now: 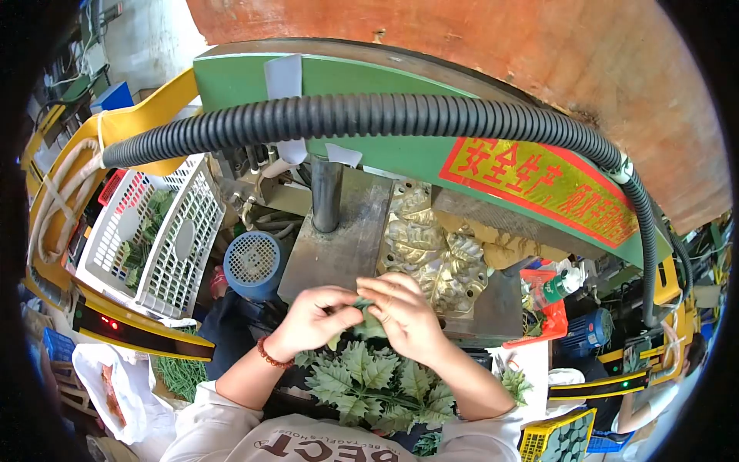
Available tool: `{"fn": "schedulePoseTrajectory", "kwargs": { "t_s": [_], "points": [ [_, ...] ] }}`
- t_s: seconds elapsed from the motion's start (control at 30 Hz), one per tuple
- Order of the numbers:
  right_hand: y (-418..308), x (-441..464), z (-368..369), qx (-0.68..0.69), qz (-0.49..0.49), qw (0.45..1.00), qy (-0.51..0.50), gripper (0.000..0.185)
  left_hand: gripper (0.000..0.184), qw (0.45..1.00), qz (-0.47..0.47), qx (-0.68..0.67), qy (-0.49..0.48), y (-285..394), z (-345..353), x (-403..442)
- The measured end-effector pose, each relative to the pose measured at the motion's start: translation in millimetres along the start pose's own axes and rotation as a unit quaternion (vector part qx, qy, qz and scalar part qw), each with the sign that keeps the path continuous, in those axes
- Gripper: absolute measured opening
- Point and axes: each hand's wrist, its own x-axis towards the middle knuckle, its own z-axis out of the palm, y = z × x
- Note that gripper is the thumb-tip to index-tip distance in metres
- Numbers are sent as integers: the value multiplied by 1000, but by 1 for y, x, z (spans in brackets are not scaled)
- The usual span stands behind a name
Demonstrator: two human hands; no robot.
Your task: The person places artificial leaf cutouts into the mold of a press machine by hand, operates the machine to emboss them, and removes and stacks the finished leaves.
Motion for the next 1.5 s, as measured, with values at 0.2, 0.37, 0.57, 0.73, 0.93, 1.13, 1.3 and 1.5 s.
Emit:
{"fn": "schedulePoseTrajectory", "kwargs": {
  "t_s": [0.2, 0.37, 0.57, 0.73, 0.93, 1.13, 1.3, 1.5],
  "points": [
    [-20, -29, -25, 5, -62, 995, 72, 22, 7, 950, -132, -190, 209, -26, -16, 0],
    [15, 41, -63, 9, 276, 961, 30, 9, 12, 977, -124, -45, 168, -34, -20, -8],
    [174, 102, -59, -250, -66, 952, -164, 13, 16, 995, -69, 2, 76, -26, -17, -11],
    [213, 85, -56, -276, -50, 953, -116, 12, 16, 992, -111, -7, 59, -26, -34, -26],
    [219, 68, -70, -300, 24, 942, -148, 15, 16, 992, -88, -34, 85, -28, -34, -19],
    [229, 58, -59, -239, 58, 964, -99, 21, 16, 993, -75, -16, 91, -29, -35, -27],
    [209, 65, -63, -330, -47, 940, -75, 28, 16, 995, -66, 0, 68, -25, -33, -21],
    [11, 48, -23, 43, 90, 986, -135, 22, 14, 998, -41, 23, 39, -17, -32, -21]
  ]
}}
